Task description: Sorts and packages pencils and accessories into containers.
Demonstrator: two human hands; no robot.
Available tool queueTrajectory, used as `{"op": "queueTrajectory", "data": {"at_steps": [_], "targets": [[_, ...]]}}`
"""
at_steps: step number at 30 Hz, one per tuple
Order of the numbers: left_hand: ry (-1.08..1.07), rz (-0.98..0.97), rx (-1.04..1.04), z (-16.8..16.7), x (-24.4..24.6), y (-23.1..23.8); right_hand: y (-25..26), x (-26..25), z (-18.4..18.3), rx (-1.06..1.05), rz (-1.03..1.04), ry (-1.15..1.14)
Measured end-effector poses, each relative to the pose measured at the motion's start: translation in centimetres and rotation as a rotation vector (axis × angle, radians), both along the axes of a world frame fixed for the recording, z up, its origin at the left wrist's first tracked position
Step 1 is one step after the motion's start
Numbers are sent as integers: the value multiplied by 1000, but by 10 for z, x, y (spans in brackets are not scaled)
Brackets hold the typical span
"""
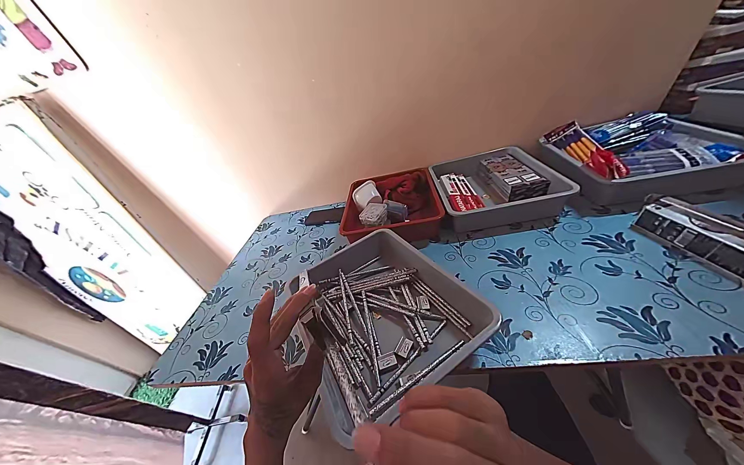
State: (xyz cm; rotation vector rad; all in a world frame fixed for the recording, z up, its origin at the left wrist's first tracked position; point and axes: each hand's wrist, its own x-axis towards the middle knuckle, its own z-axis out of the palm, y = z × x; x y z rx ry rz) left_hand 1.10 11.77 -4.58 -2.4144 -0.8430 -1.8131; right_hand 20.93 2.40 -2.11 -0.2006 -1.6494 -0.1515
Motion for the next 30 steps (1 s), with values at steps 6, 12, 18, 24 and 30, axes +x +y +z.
{"op": "queueTrajectory", "data": {"at_steps": [6, 12, 18, 24, 30], "targets": [[-2, -8, 31, 1, 2, 0, 14, -12, -6, 74, -145, -17], [-36, -46, 23, 8, 6, -8, 37, -21, -11, 95, -315, 14], [-31, -2, 22, 9, 2, -8, 34, -8, -16, -8, -273, 62], [-3, 80, 34, 8, -1, -10, 84, 24, 3, -953, -555, -700], [10, 99, 47, 7, -4, -9, 134, 35, 9, -1407, -650, -1350]]}}
